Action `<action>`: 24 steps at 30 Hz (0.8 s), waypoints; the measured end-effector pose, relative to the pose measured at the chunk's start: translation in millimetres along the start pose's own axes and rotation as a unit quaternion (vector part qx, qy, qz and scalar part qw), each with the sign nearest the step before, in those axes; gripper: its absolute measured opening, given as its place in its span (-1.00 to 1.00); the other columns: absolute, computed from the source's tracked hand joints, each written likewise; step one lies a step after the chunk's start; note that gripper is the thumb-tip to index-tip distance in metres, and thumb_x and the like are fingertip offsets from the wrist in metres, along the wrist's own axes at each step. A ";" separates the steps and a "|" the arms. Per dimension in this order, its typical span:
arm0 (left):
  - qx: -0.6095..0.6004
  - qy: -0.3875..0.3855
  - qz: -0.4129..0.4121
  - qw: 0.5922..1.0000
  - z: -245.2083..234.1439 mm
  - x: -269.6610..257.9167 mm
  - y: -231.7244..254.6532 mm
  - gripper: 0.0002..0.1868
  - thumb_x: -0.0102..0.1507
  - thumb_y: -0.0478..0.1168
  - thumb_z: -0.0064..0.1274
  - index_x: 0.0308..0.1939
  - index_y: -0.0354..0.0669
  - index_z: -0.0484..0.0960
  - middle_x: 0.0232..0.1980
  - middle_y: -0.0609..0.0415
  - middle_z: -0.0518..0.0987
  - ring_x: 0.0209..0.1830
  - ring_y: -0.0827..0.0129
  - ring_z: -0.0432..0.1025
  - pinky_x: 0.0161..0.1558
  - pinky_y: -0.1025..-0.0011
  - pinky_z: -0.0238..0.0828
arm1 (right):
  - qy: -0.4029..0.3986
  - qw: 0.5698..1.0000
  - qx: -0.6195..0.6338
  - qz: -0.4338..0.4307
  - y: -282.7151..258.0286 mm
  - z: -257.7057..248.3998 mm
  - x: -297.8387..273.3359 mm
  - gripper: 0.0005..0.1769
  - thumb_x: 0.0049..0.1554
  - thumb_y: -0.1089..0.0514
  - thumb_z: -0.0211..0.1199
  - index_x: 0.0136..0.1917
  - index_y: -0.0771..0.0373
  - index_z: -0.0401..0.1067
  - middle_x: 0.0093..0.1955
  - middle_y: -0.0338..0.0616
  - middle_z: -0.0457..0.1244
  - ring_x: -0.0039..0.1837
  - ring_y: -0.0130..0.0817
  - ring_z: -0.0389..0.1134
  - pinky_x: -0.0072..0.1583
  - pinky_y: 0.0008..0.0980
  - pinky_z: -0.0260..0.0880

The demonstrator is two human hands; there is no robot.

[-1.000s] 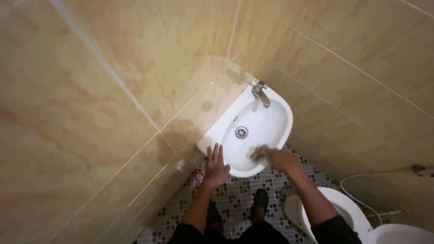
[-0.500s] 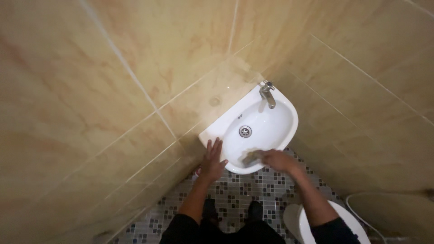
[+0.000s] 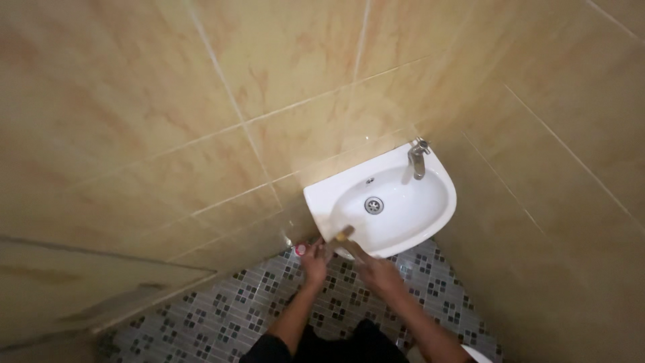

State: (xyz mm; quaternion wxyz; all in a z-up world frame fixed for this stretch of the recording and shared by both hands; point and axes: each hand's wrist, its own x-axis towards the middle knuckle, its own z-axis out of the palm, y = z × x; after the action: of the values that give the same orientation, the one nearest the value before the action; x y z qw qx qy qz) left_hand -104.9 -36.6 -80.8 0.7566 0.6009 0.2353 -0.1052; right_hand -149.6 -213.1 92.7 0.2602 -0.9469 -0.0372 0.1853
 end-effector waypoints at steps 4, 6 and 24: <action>-0.053 -0.005 0.165 0.985 7.5 -3.8 -11.8 -0.54 0.30 -0.44 -0.13 0.29 -0.34 0.55 0.16 0.04 0.61 0.07 0.35 0.57 0.12 0.38 0.62 | -0.072 0.997 0.017 -0.015 -49.0 0.8 44.4 -0.31 0.33 -0.02 0.02 0.64 -0.26 -0.16 -0.11 0.05 0.41 -0.26 -0.14 0.47 -0.25 -0.27 0.55; -0.034 -0.008 0.191 0.981 10.8 -7.8 -16.0 -0.58 0.37 -0.41 -0.10 0.31 -0.31 0.56 0.01 -0.04 0.64 -0.09 0.31 0.55 -0.06 0.36 0.57 | 0.039 0.989 -0.037 -0.136 -52.6 5.6 71.5 -0.31 0.29 0.02 0.09 0.62 -0.15 -0.04 -0.24 0.08 0.41 -0.25 -0.02 0.48 -0.24 -0.15 0.52; 0.311 -0.062 0.019 0.948 64.3 -93.1 2.4 -0.70 0.36 -0.18 0.03 0.12 -0.13 0.70 -0.06 -0.13 0.68 -0.13 0.22 0.55 -0.09 0.32 0.47 | -0.016 0.973 0.224 0.049 133.2 39.8 -39.5 -0.48 0.34 -0.27 -0.06 0.27 -0.02 0.55 -0.21 -0.33 0.42 -0.38 -0.47 0.36 -0.34 -0.30 0.52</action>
State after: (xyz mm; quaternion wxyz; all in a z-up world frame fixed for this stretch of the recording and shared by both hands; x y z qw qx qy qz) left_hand -169.8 -109.2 -23.0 0.5469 0.8031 0.1317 -0.1962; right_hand -204.4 -315.4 6.7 0.4557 -0.8621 0.0477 0.2167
